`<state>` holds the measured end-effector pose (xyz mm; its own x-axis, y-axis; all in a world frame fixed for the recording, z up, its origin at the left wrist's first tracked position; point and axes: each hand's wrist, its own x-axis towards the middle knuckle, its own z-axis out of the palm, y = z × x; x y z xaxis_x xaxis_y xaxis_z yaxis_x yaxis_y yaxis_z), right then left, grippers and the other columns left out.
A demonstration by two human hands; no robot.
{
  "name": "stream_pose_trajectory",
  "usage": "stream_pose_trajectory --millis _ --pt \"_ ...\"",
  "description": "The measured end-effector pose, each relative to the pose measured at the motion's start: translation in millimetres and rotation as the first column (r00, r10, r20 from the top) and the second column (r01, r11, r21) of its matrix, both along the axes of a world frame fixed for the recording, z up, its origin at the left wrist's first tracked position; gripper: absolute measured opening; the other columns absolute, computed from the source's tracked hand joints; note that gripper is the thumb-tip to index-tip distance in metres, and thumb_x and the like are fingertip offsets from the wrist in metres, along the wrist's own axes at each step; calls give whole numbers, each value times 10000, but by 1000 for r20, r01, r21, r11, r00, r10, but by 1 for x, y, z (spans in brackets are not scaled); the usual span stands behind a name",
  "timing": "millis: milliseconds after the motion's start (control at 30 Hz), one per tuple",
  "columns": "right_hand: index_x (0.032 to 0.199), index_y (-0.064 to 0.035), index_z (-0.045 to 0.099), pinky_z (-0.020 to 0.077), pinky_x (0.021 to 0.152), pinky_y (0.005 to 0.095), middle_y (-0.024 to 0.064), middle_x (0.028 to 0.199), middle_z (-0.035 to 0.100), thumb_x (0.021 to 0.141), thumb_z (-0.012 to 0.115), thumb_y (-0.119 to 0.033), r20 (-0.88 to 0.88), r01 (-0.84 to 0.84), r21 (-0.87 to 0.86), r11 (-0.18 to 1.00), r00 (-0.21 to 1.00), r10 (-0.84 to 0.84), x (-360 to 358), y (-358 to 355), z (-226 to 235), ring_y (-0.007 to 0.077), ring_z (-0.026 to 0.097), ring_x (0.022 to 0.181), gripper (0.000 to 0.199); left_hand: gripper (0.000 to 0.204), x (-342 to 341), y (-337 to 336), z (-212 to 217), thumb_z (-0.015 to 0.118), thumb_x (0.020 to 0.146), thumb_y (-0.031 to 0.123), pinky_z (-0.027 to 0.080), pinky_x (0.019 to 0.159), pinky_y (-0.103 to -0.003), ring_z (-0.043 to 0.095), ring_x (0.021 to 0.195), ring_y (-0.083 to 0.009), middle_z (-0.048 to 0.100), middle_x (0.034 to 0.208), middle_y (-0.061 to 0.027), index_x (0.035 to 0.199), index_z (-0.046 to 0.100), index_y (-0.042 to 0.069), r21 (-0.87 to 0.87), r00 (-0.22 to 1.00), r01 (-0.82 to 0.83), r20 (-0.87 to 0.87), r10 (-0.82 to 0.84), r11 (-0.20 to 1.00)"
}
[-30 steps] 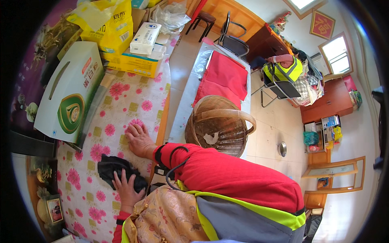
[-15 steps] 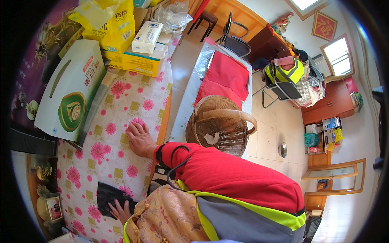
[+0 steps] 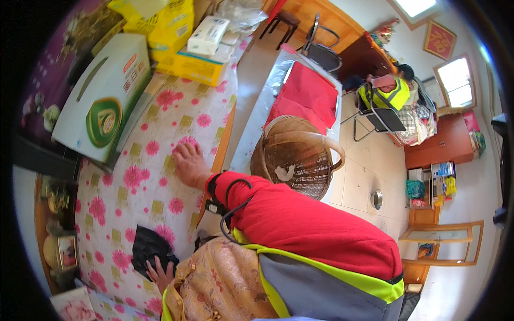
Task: The person wipes a floral-patterned table surface and the front of a wooden cabinet using a dark cloth. They move several boxes and a green basket aside to reach the cabinet, then continue wiping the table and repositioning items.
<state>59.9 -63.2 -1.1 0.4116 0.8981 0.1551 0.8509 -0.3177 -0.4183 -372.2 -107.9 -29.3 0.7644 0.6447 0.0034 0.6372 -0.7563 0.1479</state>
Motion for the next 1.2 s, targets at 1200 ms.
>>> stream_pose_trajectory --millis 1200 --pt "1398 -95 522 484 943 354 98 1327 594 988 564 -264 -993 84 28 996 -116 37 30 -54 46 233 611 1162 445 623 148 48 180 612 847 150 427 1050 -342 567 1182 -203 578 1290 -89 1422 424 2 -931 610 241 366 702 275"
